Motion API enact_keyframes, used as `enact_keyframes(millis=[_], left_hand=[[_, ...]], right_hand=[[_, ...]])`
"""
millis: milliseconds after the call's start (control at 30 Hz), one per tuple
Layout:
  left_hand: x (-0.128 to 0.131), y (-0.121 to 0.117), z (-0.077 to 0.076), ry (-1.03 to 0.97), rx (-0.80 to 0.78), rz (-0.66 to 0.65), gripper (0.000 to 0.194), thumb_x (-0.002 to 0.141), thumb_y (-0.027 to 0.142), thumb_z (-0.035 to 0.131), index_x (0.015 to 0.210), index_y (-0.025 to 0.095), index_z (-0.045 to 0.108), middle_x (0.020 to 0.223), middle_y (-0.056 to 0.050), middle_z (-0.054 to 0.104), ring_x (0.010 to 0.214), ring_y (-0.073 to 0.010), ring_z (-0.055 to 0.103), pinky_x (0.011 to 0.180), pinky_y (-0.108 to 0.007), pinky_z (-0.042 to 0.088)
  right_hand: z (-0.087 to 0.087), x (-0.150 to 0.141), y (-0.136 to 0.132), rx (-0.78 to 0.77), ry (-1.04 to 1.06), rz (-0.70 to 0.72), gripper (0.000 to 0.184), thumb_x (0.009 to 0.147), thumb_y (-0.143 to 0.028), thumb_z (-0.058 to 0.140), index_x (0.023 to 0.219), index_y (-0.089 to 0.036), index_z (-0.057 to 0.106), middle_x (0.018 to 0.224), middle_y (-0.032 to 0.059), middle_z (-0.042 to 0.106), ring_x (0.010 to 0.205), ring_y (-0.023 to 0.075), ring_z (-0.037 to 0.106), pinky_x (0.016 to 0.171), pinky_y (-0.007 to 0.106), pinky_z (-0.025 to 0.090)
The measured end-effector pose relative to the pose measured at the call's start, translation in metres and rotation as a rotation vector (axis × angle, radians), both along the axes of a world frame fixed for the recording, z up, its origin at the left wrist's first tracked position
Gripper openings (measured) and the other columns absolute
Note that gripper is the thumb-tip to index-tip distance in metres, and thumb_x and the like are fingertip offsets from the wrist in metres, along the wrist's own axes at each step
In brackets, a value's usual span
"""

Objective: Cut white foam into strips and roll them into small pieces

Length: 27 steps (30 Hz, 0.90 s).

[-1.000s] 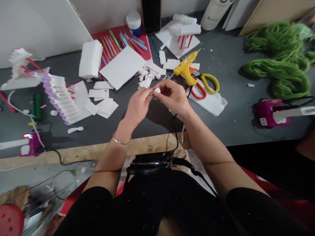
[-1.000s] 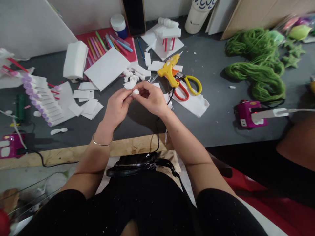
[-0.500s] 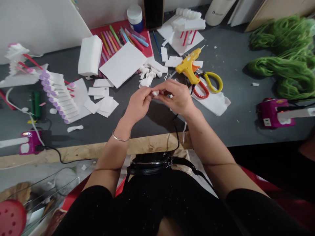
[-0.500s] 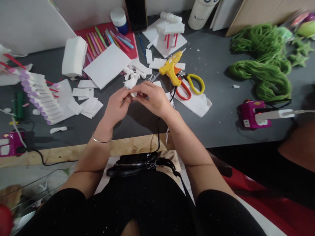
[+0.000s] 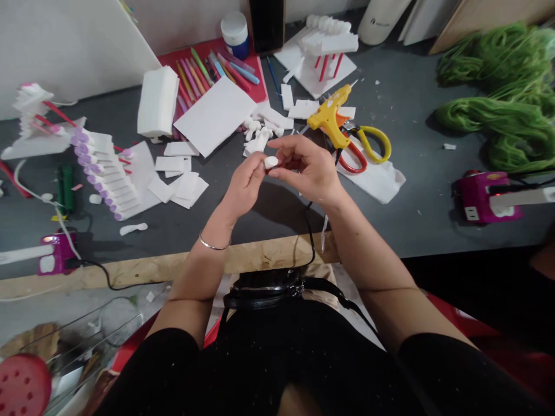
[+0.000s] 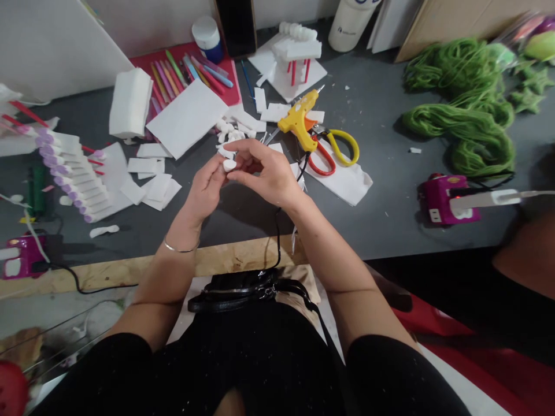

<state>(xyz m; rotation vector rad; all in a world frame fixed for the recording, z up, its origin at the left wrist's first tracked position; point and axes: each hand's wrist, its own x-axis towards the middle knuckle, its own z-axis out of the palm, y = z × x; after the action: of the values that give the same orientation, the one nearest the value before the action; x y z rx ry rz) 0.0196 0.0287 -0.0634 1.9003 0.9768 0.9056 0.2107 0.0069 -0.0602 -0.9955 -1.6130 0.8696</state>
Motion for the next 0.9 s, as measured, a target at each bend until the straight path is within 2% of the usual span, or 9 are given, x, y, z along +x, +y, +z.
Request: enact_keyframes(millis=[67, 200, 300, 367, 467, 533, 767, 900], left_hand=[[-0.002, 0.002, -0.008, -0.052, -0.102, -0.012, 0.060, 0.096, 0.083, 0.041, 0.093, 0.027, 0.063, 0.082, -0.003, 0.056, 0.075, -0.0192, 0.059, 0.072, -0.037, 0.051], [-0.005, 0.004, -0.022, -0.167, -0.287, -0.089, 0.059, 0.091, 0.085, 0.049, 0.104, 0.030, 0.066, 0.083, -0.003, 0.057, 0.074, -0.0187, 0.058, 0.068, -0.036, 0.051], [-0.006, 0.003, -0.020, -0.212, -0.388, -0.158, 0.055, 0.090, 0.080, 0.056, 0.112, 0.031, 0.069, 0.083, -0.003, 0.058, 0.071, -0.0181, 0.056, 0.065, -0.035, 0.050], [-0.005, 0.002, -0.014, -0.224, -0.421, -0.178, 0.048, 0.093, 0.073, 0.058, 0.110, 0.030, 0.071, 0.079, -0.003, 0.056, 0.067, -0.0167, 0.053, 0.061, -0.034, 0.048], [-0.004, 0.001, -0.007, -0.214, -0.430, -0.165, 0.036, 0.098, 0.059, 0.055, 0.103, 0.027, 0.071, 0.074, -0.002, 0.051, 0.062, -0.0150, 0.049, 0.057, -0.032, 0.046], [-0.003, 0.000, -0.005, -0.200, -0.406, -0.168, 0.036, 0.102, 0.055, 0.050, 0.100, 0.025, 0.070, 0.072, -0.002, 0.049, 0.062, -0.0148, 0.050, 0.057, -0.031, 0.046], [-0.007, 0.000, -0.007, -0.149, -0.321, -0.188, 0.055, 0.098, 0.077, 0.046, 0.106, 0.027, 0.067, 0.078, -0.003, 0.054, 0.067, -0.0176, 0.053, 0.063, -0.035, 0.051], [-0.008, 0.000, -0.005, -0.178, -0.338, -0.206, 0.055, 0.097, 0.077, 0.048, 0.112, 0.028, 0.069, 0.077, -0.003, 0.053, 0.065, -0.0172, 0.051, 0.062, -0.034, 0.048]], right_hand=[[0.001, 0.001, 0.000, 0.002, -0.016, 0.022, 0.045, 0.092, -0.055, 0.075, 0.128, -0.029, 0.072, 0.094, -0.0001, 0.067, 0.084, 0.0138, 0.063, 0.075, 0.029, 0.058], [0.007, 0.005, 0.000, 0.030, -0.072, 0.061, 0.036, 0.095, -0.054, 0.072, 0.122, -0.031, 0.078, 0.094, 0.0019, 0.068, 0.085, 0.0161, 0.064, 0.078, 0.033, 0.059], [0.010, 0.007, 0.000, 0.044, -0.085, 0.089, 0.033, 0.095, -0.057, 0.072, 0.113, -0.030, 0.081, 0.093, 0.0027, 0.070, 0.083, 0.0167, 0.064, 0.077, 0.035, 0.058], [0.010, 0.007, 0.000, 0.033, -0.082, 0.094, 0.033, 0.094, -0.058, 0.072, 0.106, -0.029, 0.082, 0.092, 0.0026, 0.071, 0.081, 0.0159, 0.064, 0.074, 0.033, 0.057], [0.009, 0.005, 0.000, 0.009, -0.049, 0.081, 0.035, 0.093, -0.059, 0.073, 0.100, -0.026, 0.081, 0.090, 0.0025, 0.072, 0.078, 0.0146, 0.064, 0.071, 0.030, 0.056], [0.008, 0.003, 0.000, -0.012, -0.015, 0.063, 0.037, 0.093, -0.059, 0.073, 0.099, -0.024, 0.080, 0.090, 0.0031, 0.073, 0.078, 0.0142, 0.065, 0.070, 0.030, 0.056], [0.006, -0.002, -0.003, -0.074, 0.100, 0.077, 0.042, 0.091, -0.058, 0.076, 0.105, -0.018, 0.078, 0.095, 0.0049, 0.073, 0.083, 0.0143, 0.069, 0.075, 0.029, 0.059], [0.011, 0.001, -0.005, -0.059, 0.071, 0.154, 0.045, 0.090, -0.061, 0.077, 0.112, -0.021, 0.078, 0.100, 0.0045, 0.073, 0.087, 0.0153, 0.069, 0.076, 0.030, 0.059]])
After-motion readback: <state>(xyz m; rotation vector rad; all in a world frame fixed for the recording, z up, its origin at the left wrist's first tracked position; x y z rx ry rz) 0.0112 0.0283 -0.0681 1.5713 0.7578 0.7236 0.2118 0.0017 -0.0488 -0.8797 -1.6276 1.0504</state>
